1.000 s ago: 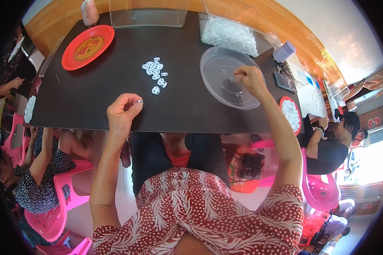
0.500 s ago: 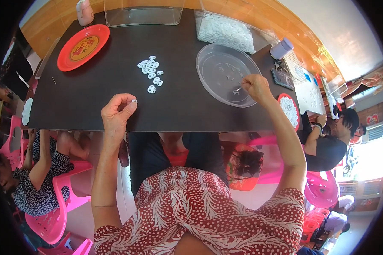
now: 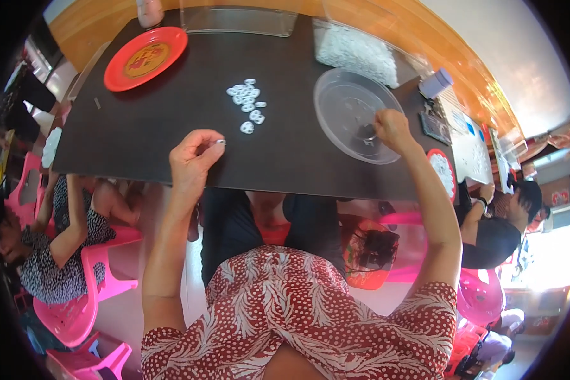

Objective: Assembling small white eyelet-like hardware components by hand at a table.

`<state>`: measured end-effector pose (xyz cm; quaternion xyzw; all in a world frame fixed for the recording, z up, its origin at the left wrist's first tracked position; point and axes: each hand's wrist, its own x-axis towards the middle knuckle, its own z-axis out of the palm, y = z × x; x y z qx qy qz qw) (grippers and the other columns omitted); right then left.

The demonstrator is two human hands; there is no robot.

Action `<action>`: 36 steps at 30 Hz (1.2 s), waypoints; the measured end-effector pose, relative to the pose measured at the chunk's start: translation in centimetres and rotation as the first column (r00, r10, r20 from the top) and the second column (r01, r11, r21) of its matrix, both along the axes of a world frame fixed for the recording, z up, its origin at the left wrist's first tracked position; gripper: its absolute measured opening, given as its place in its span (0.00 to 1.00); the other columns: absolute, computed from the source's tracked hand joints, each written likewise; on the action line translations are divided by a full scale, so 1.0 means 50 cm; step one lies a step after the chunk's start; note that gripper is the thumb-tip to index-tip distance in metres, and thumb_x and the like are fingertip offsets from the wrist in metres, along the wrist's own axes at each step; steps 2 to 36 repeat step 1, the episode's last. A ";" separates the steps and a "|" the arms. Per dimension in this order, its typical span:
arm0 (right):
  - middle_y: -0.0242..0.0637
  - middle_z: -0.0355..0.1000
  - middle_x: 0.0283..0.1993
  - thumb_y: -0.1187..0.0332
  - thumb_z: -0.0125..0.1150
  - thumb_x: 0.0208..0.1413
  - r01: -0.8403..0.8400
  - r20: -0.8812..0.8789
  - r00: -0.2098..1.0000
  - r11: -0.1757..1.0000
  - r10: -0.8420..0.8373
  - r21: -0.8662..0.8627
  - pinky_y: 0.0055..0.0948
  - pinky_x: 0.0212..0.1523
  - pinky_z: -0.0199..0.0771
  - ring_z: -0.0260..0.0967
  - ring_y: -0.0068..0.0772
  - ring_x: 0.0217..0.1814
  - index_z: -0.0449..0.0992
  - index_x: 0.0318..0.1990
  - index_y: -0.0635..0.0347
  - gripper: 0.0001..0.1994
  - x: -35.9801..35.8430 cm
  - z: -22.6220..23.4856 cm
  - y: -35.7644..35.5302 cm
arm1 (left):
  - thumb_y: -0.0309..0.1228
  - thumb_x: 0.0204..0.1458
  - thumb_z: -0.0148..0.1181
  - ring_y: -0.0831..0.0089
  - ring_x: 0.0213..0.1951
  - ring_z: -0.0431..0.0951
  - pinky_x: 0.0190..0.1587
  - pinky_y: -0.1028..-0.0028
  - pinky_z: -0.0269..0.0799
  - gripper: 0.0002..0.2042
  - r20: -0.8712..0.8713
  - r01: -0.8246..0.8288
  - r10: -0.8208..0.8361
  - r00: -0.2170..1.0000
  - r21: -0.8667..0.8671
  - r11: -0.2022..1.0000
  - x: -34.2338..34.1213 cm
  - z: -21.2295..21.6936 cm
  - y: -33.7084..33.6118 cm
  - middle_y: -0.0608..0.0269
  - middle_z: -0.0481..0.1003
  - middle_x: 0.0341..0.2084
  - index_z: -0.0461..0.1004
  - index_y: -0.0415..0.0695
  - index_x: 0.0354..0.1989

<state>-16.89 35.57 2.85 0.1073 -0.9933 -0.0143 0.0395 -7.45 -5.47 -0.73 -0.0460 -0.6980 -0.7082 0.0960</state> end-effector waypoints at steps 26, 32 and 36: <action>0.52 0.72 0.26 0.64 0.61 0.39 0.037 0.052 0.998 0.995 -0.042 0.089 0.43 0.42 0.69 0.72 0.50 0.40 0.76 0.22 0.62 0.09 -0.010 0.005 -0.001 | 0.22 0.49 0.61 0.88 0.30 0.67 0.35 0.88 0.62 0.05 0.005 0.000 0.000 1.000 -0.023 1.000 -0.002 0.002 -0.001 0.75 0.71 0.27 0.75 0.39 0.34; 0.52 0.72 0.26 0.64 0.61 0.39 0.037 0.052 0.998 0.995 -0.042 0.089 0.43 0.42 0.69 0.72 0.50 0.40 0.76 0.22 0.62 0.09 -0.010 0.005 -0.001 | 0.22 0.49 0.61 0.88 0.30 0.67 0.35 0.88 0.62 0.05 0.005 0.000 0.000 1.000 -0.023 1.000 -0.002 0.002 -0.001 0.75 0.71 0.27 0.75 0.39 0.34; 0.52 0.72 0.26 0.64 0.61 0.39 0.037 0.052 0.998 0.995 -0.042 0.089 0.43 0.42 0.69 0.72 0.50 0.40 0.76 0.22 0.62 0.09 -0.010 0.005 -0.001 | 0.22 0.49 0.61 0.88 0.30 0.67 0.35 0.88 0.62 0.05 0.005 0.000 0.000 1.000 -0.023 1.000 -0.002 0.002 -0.001 0.75 0.71 0.27 0.75 0.39 0.34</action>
